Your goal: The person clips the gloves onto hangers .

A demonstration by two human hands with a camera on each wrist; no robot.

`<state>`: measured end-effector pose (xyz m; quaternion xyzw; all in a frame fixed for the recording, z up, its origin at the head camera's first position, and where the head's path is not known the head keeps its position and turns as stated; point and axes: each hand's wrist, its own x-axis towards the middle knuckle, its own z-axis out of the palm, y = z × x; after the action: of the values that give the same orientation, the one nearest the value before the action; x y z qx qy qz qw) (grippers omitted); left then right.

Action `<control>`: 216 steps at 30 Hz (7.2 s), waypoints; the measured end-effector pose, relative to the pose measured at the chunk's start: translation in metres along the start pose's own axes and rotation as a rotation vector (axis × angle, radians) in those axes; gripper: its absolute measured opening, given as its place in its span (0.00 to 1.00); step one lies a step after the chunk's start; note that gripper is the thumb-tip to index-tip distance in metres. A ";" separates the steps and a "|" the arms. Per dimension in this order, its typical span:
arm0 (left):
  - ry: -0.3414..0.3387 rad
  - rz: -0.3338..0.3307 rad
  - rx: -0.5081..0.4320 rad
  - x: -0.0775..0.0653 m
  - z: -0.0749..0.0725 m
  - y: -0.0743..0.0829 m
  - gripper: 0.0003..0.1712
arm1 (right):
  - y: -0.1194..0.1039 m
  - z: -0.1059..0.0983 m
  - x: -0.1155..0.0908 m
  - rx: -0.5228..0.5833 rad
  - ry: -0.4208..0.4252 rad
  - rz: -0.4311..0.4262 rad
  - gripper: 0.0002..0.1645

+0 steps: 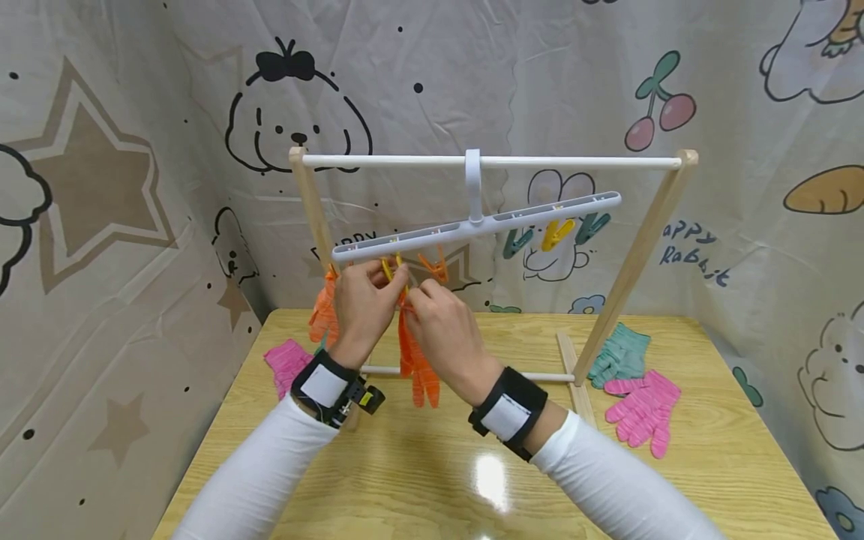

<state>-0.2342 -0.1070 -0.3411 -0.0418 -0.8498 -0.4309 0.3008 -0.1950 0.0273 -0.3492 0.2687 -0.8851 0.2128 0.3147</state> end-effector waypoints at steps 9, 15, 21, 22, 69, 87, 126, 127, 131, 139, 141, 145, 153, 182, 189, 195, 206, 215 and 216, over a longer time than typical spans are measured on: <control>-0.009 -0.014 0.008 -0.001 -0.001 -0.002 0.16 | 0.000 0.002 -0.002 0.010 -0.024 0.014 0.07; -0.006 -0.010 0.008 -0.001 0.000 -0.004 0.15 | 0.000 0.003 -0.002 0.008 -0.018 0.010 0.08; -0.012 -0.017 0.006 -0.001 0.001 -0.005 0.16 | 0.000 0.003 -0.004 -0.008 -0.017 0.005 0.09; -0.014 -0.018 0.009 -0.002 0.002 -0.005 0.16 | 0.000 0.004 -0.004 -0.008 -0.016 0.005 0.09; -0.178 -0.077 -0.088 -0.015 0.005 -0.006 0.16 | 0.013 0.018 -0.017 -0.053 0.016 -0.082 0.10; -0.183 -0.065 -0.141 -0.019 0.011 -0.014 0.15 | 0.018 0.021 -0.026 -0.005 -0.022 -0.096 0.15; -0.250 -0.084 -0.093 -0.042 0.010 -0.028 0.17 | 0.027 0.013 -0.054 0.059 0.041 -0.099 0.19; -0.255 -0.084 -0.090 -0.042 0.010 -0.028 0.17 | 0.027 0.013 -0.054 0.058 0.037 -0.097 0.20; -0.273 -0.085 -0.085 -0.045 0.010 -0.028 0.17 | 0.028 0.014 -0.057 0.046 0.013 -0.085 0.22; -0.280 -0.097 -0.086 -0.051 0.012 -0.031 0.17 | 0.031 0.018 -0.065 0.031 -0.026 -0.065 0.23; -0.283 -0.103 -0.093 -0.053 0.012 -0.031 0.17 | 0.032 0.019 -0.067 0.030 -0.031 -0.063 0.22; -0.283 -0.108 -0.090 -0.059 0.012 -0.032 0.17 | 0.032 0.020 -0.070 0.030 -0.048 -0.054 0.22; -0.280 -0.107 -0.065 -0.068 0.012 -0.034 0.16 | 0.035 0.023 -0.077 0.035 -0.053 -0.049 0.19; -0.397 -0.091 0.124 -0.106 0.015 -0.055 0.11 | 0.048 0.032 -0.123 0.010 -0.149 0.138 0.16; -0.398 -0.083 0.141 -0.119 0.018 -0.063 0.15 | 0.051 0.037 -0.134 0.010 -0.172 0.179 0.16; -0.414 -0.084 0.140 -0.128 0.021 -0.071 0.12 | 0.051 0.040 -0.141 -0.004 -0.183 0.206 0.18; -0.449 -0.070 0.157 -0.142 0.025 -0.080 0.11 | 0.052 0.046 -0.156 -0.020 -0.193 0.231 0.16; -0.481 -0.052 0.185 -0.152 0.027 -0.083 0.09 | 0.052 0.051 -0.168 -0.026 -0.221 0.248 0.16; -0.493 -0.052 0.187 -0.153 0.027 -0.083 0.08 | 0.052 0.051 -0.169 -0.024 -0.226 0.250 0.16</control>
<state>-0.1499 -0.1097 -0.4953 -0.0955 -0.9343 -0.3350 0.0763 -0.1382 0.0963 -0.5098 0.1747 -0.9440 0.2081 0.1874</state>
